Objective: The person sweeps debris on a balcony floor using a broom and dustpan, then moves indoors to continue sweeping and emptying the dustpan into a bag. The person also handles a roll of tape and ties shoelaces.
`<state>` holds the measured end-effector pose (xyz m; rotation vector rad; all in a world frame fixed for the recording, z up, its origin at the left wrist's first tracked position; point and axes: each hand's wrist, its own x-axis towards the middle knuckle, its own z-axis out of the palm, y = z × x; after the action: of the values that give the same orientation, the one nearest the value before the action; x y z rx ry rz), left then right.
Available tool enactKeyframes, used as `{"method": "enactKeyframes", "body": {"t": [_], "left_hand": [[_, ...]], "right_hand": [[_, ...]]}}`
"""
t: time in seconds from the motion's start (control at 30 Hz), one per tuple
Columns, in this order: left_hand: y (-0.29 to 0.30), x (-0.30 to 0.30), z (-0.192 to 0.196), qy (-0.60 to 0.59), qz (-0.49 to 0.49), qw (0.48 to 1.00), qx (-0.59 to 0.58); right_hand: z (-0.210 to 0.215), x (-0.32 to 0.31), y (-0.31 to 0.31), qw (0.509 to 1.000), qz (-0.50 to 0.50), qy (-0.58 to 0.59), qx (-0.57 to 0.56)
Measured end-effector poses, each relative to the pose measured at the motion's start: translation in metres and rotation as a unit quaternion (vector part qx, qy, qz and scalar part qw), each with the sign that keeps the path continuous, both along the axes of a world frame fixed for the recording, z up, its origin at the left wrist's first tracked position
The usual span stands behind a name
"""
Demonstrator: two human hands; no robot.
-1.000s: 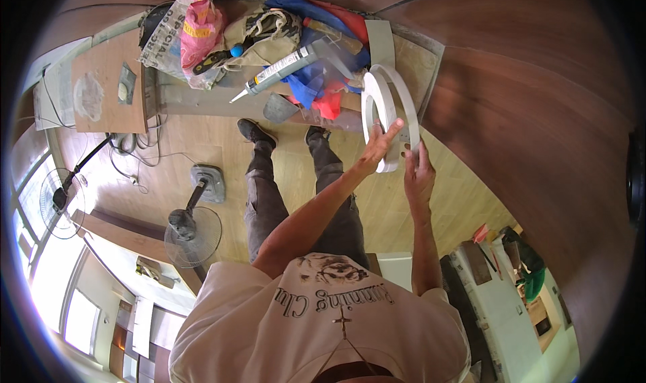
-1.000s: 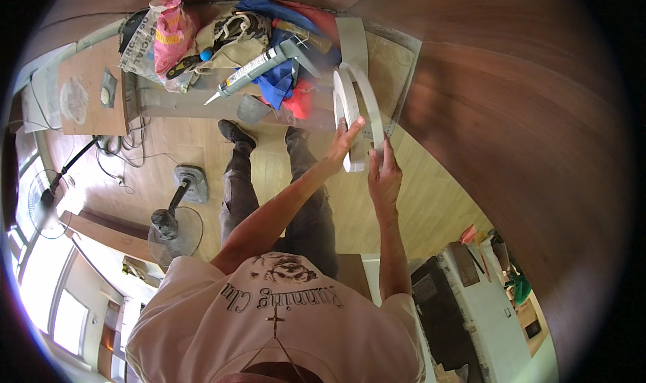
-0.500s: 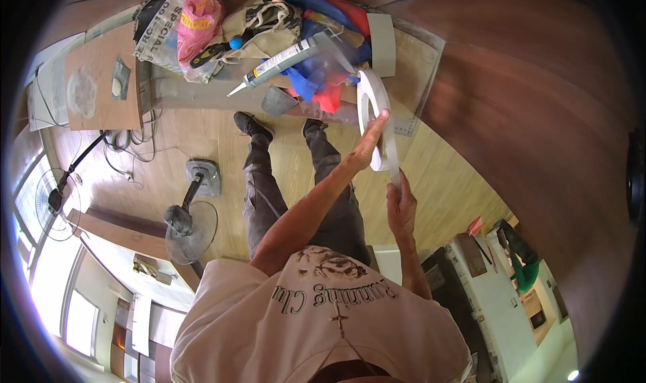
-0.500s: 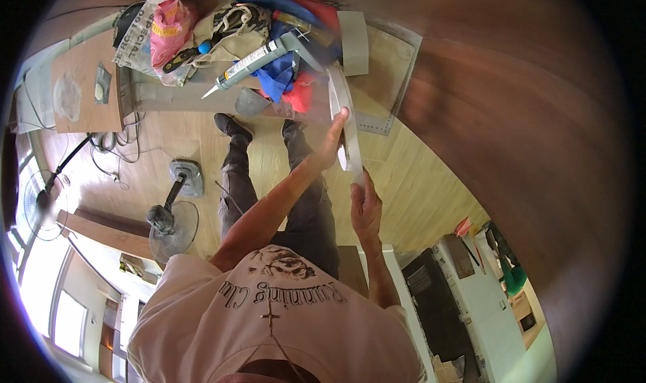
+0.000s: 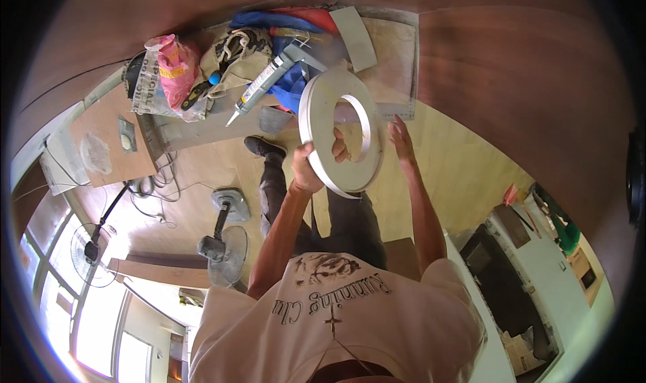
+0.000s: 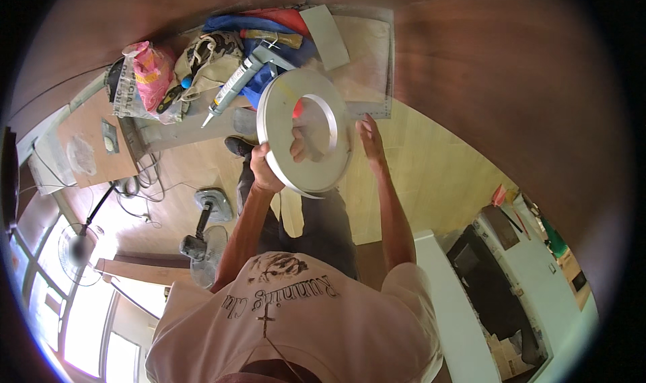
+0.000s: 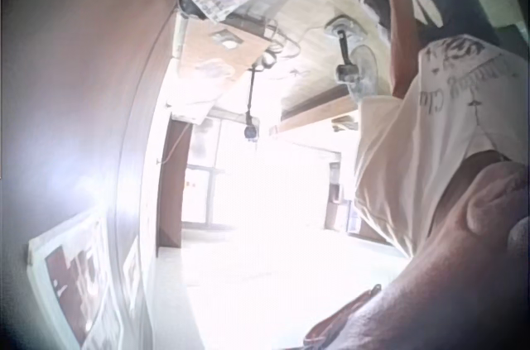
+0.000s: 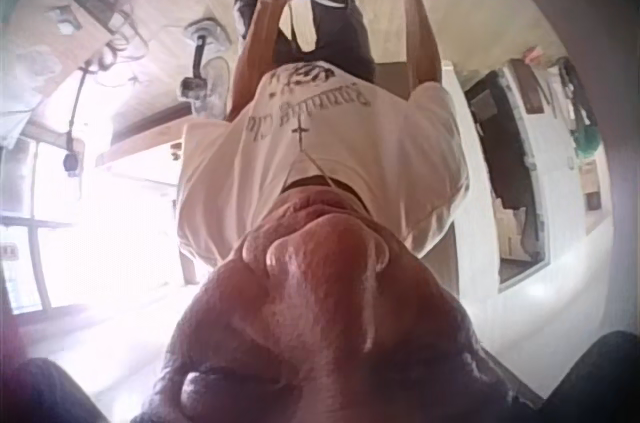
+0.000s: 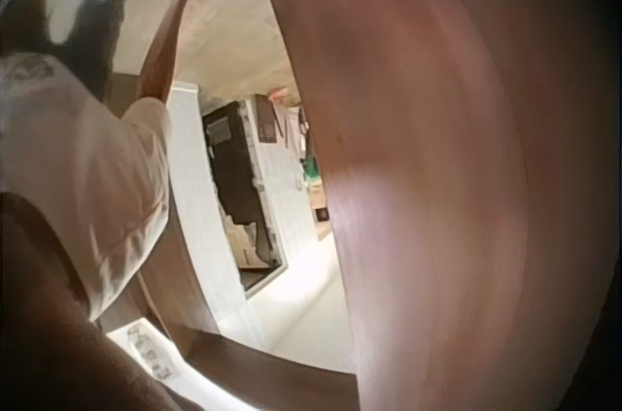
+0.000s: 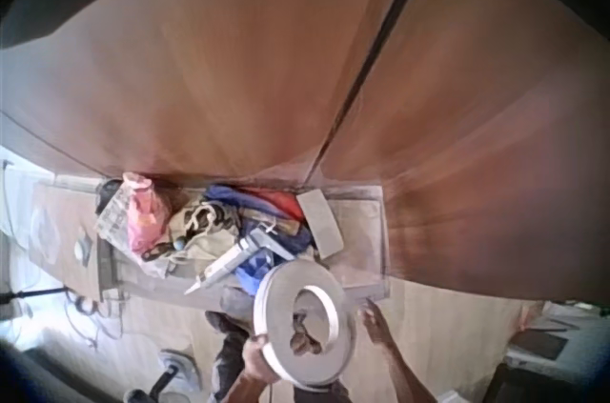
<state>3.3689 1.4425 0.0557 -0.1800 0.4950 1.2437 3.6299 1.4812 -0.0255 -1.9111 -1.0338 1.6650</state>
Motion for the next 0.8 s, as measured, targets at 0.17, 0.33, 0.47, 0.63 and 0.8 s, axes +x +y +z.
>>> {"method": "enactKeyframes", "body": {"t": [0.17,0.33,0.47,0.63,0.8], "left_hand": [[-0.014,-0.016,0.003,-0.017,-0.004,0.999,0.028],[-0.028,-0.03,-0.011,-0.033,0.038,0.999,0.022],[-0.035,-0.032,-0.018,-0.07,0.044,0.996,0.042],[-0.036,-0.029,-0.023,-0.142,0.068,0.985,0.075],[-0.032,-0.019,-0.023,-0.046,0.092,0.995,-0.016]], "right_hand": [[-0.05,-0.031,0.013,0.883,-0.069,0.409,-0.22],[-0.036,-0.052,0.012,0.927,-0.109,0.312,-0.178],[-0.024,-0.053,0.018,0.921,-0.1,0.339,-0.167],[-0.007,-0.045,0.026,0.902,-0.101,0.389,-0.161],[0.01,-0.029,0.027,0.907,-0.096,0.4,-0.086]]}}
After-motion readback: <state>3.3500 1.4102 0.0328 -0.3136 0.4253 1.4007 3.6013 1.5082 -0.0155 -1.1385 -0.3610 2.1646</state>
